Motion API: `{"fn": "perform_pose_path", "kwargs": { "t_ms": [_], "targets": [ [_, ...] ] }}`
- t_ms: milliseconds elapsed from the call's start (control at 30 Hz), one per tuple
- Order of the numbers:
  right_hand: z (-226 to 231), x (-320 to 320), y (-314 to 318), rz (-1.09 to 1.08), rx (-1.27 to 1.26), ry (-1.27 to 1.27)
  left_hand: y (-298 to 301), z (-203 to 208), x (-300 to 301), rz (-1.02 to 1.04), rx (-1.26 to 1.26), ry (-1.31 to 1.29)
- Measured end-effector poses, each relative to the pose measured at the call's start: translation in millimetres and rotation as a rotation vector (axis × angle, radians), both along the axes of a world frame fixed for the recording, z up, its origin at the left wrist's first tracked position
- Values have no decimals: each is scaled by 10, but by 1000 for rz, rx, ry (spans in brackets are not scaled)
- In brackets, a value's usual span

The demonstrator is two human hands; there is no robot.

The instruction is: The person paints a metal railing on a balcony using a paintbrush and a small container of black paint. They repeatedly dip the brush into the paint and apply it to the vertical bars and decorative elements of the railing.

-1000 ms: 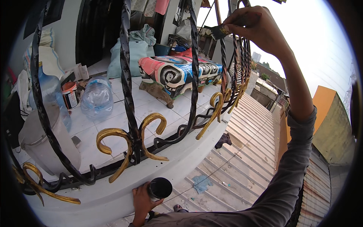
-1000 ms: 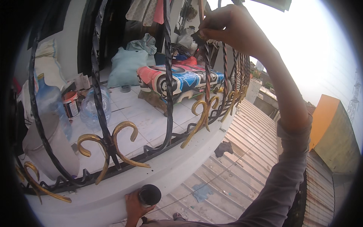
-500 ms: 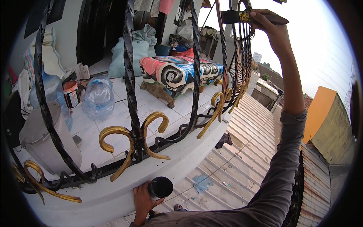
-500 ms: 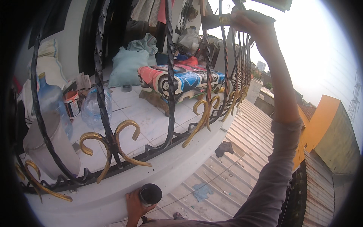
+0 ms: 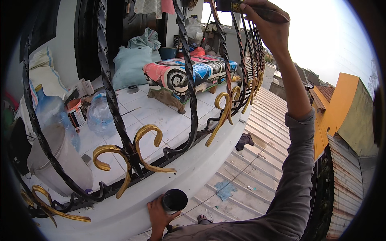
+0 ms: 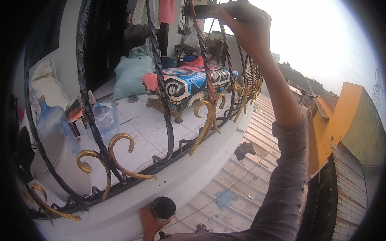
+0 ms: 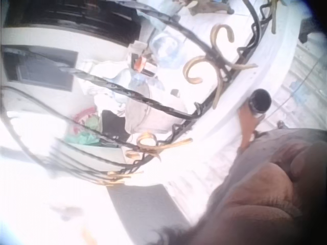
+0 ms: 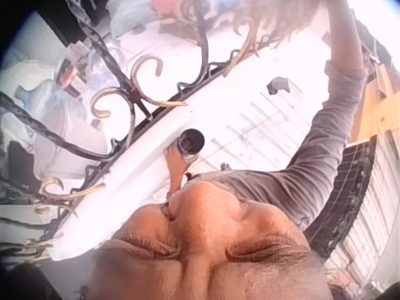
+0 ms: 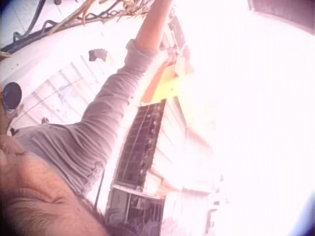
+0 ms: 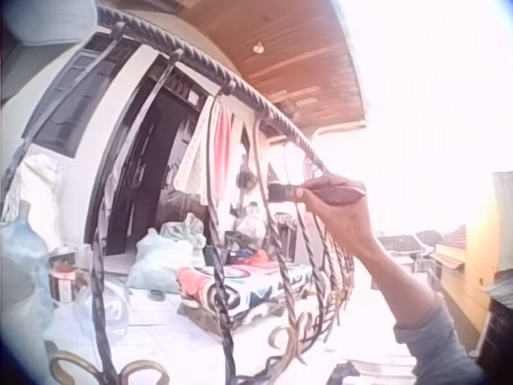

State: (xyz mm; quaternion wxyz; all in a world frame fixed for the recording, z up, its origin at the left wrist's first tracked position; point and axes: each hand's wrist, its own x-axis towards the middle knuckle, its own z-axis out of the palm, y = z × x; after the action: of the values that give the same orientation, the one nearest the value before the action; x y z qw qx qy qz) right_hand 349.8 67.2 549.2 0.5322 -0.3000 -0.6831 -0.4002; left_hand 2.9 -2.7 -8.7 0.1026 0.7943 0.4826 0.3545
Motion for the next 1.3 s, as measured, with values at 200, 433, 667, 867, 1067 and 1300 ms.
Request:
{"fn": "perform_pose_path", "kwargs": {
  "t_ms": [200, 433, 667, 867, 1067, 1300],
  "targets": [
    [123, 81, -193, 129, -443, 208, 15, -14, 2, 18, 5, 20],
    [-16, 338, 20, 151, -353, 258, -23, 49, 10, 26, -90, 35],
    [-214, 532, 152, -50, -194, 72, 18, 25, 3, -12, -40, 4],
    [-347, 542, 139, 13, -315, 200, 4, -29, 2, 13, 42, 9],
    [-355, 220, 34, 213, -53, 127, 30, -58, 0, 8, 11, 41],
    [-35, -489, -345, -235, -263, -267, 14, -23, -6, 17, -14, 60]
  ]
}}
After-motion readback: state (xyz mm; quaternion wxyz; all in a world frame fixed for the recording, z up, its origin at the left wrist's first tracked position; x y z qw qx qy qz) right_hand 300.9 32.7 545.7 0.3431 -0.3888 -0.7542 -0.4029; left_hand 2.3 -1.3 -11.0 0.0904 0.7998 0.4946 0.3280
